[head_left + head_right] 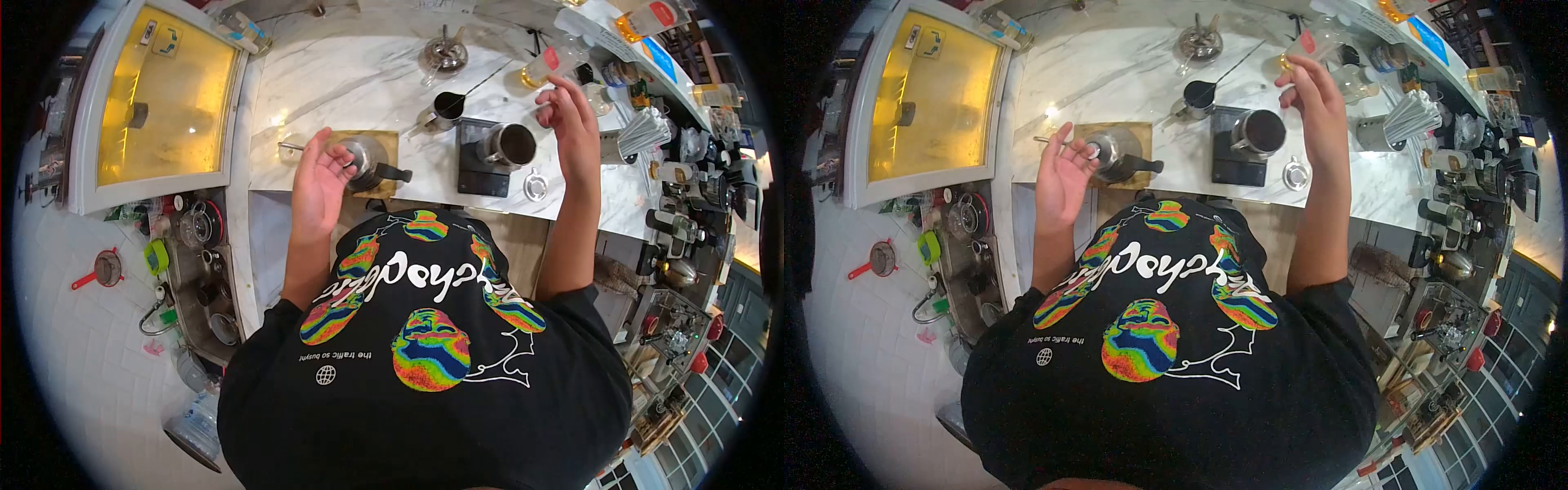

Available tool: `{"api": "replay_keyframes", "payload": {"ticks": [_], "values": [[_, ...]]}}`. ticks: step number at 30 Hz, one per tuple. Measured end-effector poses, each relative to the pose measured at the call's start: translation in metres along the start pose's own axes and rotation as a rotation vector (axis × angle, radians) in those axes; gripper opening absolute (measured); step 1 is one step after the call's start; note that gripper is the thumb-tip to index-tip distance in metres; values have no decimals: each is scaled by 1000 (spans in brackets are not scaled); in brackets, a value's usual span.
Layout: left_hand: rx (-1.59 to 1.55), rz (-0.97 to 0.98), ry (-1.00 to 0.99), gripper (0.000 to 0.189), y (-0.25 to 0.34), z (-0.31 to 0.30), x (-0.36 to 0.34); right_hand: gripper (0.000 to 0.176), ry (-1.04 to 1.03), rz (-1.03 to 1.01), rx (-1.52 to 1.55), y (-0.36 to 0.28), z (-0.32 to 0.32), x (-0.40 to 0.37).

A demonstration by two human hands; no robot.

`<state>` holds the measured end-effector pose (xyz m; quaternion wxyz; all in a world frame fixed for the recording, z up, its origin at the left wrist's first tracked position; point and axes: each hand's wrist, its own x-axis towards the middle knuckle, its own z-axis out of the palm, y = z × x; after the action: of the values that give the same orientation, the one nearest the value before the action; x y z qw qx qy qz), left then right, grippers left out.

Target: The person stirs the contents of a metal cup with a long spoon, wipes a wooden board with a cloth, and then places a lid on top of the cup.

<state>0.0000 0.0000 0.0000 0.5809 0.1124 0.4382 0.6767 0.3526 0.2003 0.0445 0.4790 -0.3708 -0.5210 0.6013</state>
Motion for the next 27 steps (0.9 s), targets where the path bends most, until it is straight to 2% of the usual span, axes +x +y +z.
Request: {"api": "replay_keyframes", "payload": {"ticks": [2,3,5,6,8,12,14,15,17,18,22,27], "values": [[-19,-34,-9,45,-5,2,2,52,0,113,-173,13,0,31],[-9,-46,3,45,-27,42,-9,52,4,130,-164,7,-41,42],[6,-51,-15,44,-44,61,-7,63,-41,194,-408,29,-54,70],[6,-51,-16,44,-51,68,-6,63,-41,193,-408,35,-57,80],[23,-22,-3,43,-64,79,-7,71,-160,255,-608,49,-57,96],[-3,26,84,42,-90,98,-17,79,-274,303,-580,79,-56,111],[-14,12,167,42,-105,104,-22,71,-356,326,-549,89,-51,116],[-20,18,180,42,-112,105,-23,71,-372,328,-550,91,-49,117],[15,-18,179,42,-125,105,-26,60,-401,281,-483,97,-43,119],[3,-20,178,42,-130,108,-29,46,-383,274,-480,101,-41,119],[12,-13,226,39,-136,121,-31,41,-515,165,-427,107,-37,122],[113,16,232,37,-137,127,-20,39,-616,6,-549,83,-35,111]]}}
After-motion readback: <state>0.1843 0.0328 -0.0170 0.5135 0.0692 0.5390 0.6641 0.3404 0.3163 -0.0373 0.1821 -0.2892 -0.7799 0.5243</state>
